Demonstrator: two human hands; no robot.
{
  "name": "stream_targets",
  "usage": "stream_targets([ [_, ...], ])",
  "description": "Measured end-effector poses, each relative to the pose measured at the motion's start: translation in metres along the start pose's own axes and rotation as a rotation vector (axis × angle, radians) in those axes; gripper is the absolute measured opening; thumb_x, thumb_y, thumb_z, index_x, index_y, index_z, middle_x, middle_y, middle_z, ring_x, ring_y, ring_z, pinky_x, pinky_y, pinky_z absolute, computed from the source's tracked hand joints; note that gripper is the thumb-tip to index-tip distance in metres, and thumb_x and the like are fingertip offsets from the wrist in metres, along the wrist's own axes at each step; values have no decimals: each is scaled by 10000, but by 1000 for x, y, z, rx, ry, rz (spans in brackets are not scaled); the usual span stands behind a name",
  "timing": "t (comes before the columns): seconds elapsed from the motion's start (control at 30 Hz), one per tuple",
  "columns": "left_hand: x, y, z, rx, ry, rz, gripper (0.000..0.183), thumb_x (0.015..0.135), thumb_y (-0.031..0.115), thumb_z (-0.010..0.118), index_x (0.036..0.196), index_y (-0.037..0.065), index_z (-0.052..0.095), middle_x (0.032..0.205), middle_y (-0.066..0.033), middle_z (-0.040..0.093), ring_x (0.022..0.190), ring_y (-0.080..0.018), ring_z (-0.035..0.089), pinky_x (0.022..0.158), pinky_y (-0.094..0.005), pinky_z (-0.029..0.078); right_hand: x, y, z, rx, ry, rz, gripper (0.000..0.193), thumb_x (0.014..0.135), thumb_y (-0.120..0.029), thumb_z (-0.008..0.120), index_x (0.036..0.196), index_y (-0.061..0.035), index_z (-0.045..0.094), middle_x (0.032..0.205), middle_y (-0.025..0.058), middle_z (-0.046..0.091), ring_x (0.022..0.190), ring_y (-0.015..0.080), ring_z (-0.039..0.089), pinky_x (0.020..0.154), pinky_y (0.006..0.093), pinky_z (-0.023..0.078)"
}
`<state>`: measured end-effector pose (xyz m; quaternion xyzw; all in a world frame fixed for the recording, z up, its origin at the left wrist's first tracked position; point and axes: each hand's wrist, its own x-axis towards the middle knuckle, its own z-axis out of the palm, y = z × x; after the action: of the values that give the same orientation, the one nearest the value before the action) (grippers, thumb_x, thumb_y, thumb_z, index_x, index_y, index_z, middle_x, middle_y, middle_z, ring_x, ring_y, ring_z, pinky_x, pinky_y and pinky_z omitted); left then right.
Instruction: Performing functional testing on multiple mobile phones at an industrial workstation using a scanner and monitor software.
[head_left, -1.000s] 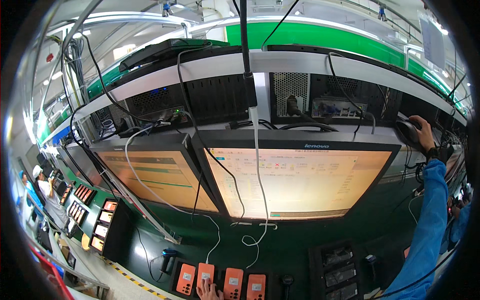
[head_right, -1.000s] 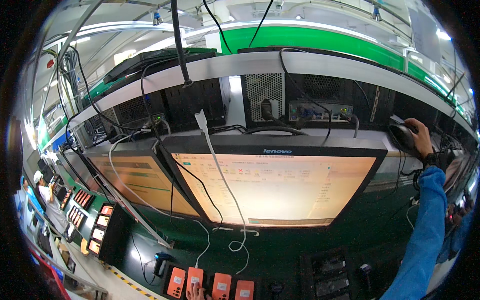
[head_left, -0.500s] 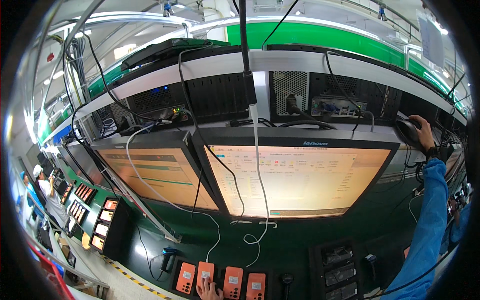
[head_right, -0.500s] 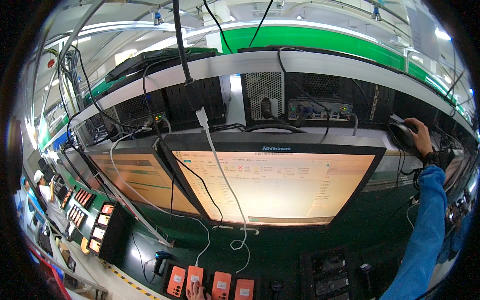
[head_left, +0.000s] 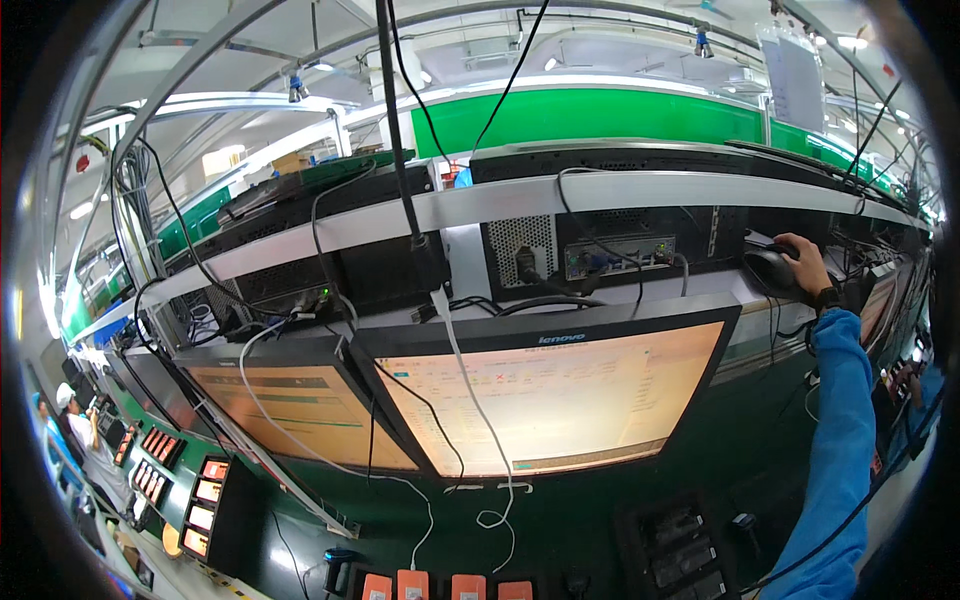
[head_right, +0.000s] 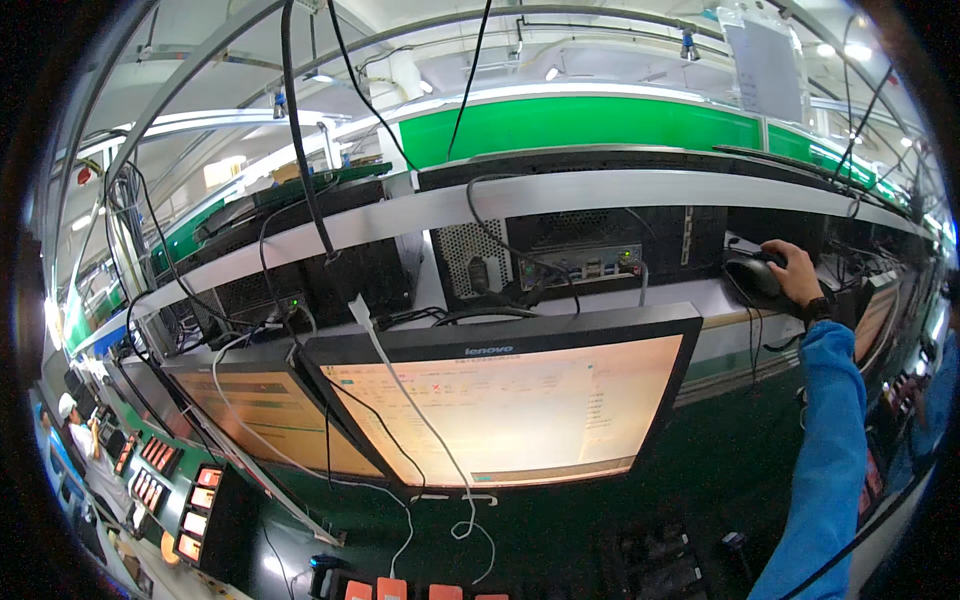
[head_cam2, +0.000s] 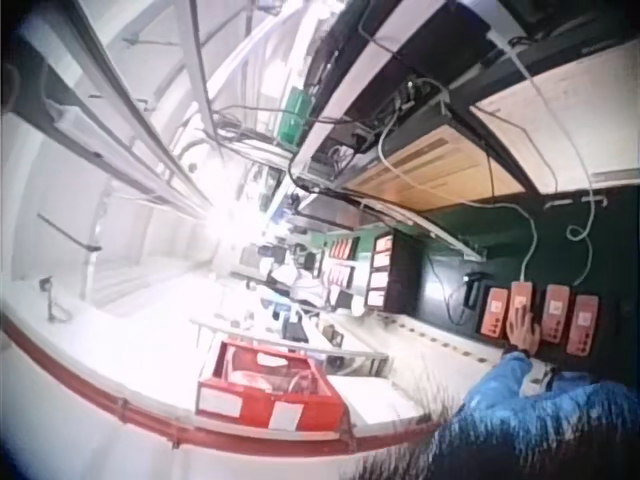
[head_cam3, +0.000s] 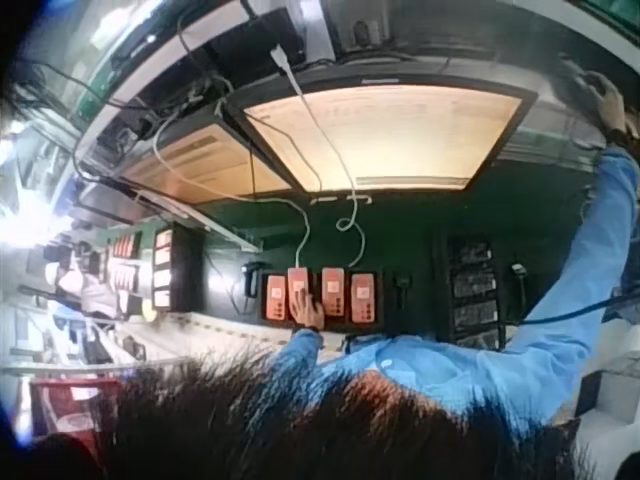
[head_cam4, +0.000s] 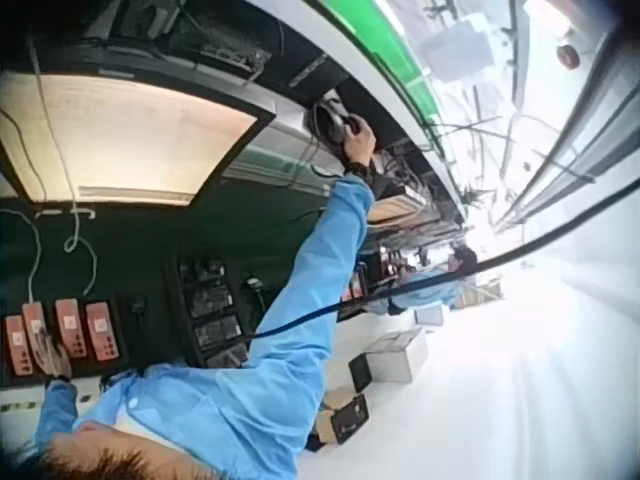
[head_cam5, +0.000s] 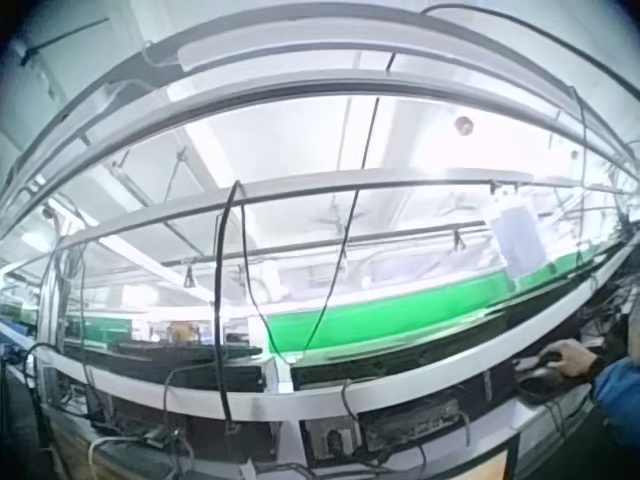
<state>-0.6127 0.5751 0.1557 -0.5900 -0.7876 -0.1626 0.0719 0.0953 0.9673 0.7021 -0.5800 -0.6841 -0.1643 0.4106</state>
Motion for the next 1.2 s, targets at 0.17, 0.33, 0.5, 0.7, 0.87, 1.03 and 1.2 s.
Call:
stream_targets([
  [0.17, -1, 3, -2, -1, -1, -8, 407, 830, 281, 576, 1198, 110, 589, 1459, -135, 420, 1383, -346, 314, 1101, -535, 251, -1, 2, 1, -50, 29, -22, 318, 773, -62, 646, 1088, -20, 653, 1087, 175, 665, 1067, 333, 618, 970, 374, 466],
  [0.33, 3, 11, -9, -17, 12, -19, 411, 815, 274, 586, 1197, 122, 595, 1459, -114, 432, 1382, -331, 330, 1106, -536, 245, 0, 3, 1, -2, 16, 39, 320, 764, -95, 649, 1076, -26, 651, 1067, 193, 664, 1050, 348, 619, 962, 387, 468],
  [0.5, 0, 8, -9, 4, -3, -55, 415, 798, 260, 597, 1188, 120, 600, 1456, -107, 439, 1381, -312, 338, 1097, -538, 257, -3, -6, -1, -14, 84, -16, 317, 762, -97, 646, 1070, -21, 649, 1052, 196, 664, 1035, 354, 619, 950, 396, 466],
  [0.7, -5, -4, 8, 45, -86, -68, 409, 876, 320, 535, 1259, 178, 553, 1540, -40, 322, 1427, -257, 268, 1071, -556, 272, -5, -10, -1, -44, 133, 12, 302, 758, -111, 636, 1045, -21, 661, 1037, 195, 665, 1029, 367, 614, 934, 399, 469],
  [0.87, 0, 3, -14, 55, -119, -51, 440, 849, 338, 559, 1254, 166, 545, 1539, -58, 318, 1423, -281, 267, 1082, -532, 275, -5, -5, -1, -49, 123, 2, 283, 740, -106, 636, 1004, -10, 676, 1001, 190, 681, 997, 351, 639, 918, 388, 490],
  [1.03, 12, 20, -47, 93, -276, -73, 477, 850, 341, 553, 1289, 155, 526, 1540, -66, 315, 1425, -283, 264, 1088, -538, 266, -5, -7, -1, 9, 91, 48, 297, 740, -69, 626, 1020, 23, 663, 1006, 186, 688, 998, 311, 660, 928, 350, 495],
  [1.2, 15, 24, -55, 130, -350, -91, 521, 851, 341, 543, 1329, 138, 505, 1544, -73, 309, 1430, -281, 258, 1096, -542, 257, -4, -9, -2, -11, 75, 70, 319, 740, -102, 627, 1033, 17, 670, 1031, 192, 686, 1011, 318, 655, 934, 357, 493],
])
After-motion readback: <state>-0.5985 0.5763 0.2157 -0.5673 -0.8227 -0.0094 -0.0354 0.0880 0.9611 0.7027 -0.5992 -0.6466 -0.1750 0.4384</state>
